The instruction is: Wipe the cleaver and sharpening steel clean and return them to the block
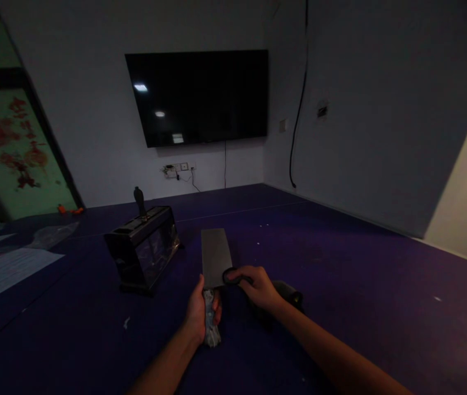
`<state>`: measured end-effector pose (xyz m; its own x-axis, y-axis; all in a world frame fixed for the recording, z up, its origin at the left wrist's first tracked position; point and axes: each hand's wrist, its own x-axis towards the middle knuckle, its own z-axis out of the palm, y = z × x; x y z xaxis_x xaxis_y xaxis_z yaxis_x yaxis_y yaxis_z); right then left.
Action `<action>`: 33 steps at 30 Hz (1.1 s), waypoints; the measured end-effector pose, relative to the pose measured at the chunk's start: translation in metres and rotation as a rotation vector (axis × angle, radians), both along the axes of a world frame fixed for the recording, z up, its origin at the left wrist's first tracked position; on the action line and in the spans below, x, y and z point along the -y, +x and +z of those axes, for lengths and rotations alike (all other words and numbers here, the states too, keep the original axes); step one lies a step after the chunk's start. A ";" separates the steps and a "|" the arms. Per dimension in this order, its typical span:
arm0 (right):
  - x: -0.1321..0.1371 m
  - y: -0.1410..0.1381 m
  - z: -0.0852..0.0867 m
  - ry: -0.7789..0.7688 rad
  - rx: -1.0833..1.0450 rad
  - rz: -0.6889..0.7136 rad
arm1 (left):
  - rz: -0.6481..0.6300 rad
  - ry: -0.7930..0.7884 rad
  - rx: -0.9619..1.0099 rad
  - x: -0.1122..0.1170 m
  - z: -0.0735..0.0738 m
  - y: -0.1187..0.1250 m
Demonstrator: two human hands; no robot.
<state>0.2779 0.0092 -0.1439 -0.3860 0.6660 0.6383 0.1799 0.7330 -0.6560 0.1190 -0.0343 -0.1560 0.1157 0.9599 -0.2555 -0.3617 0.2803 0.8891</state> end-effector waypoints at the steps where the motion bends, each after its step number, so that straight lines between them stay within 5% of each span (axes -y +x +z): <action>1: 0.000 -0.001 0.000 0.011 0.007 0.000 | 0.003 -0.001 0.012 -0.001 0.000 0.000; 33: -0.005 0.001 -0.005 0.028 0.003 -0.033 | 0.038 -0.021 0.095 -0.002 0.000 0.000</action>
<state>0.2790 0.0139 -0.1492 -0.3663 0.6599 0.6560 0.2060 0.7450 -0.6345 0.1185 -0.0319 -0.1563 0.1037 0.9585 -0.2655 -0.4551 0.2831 0.8442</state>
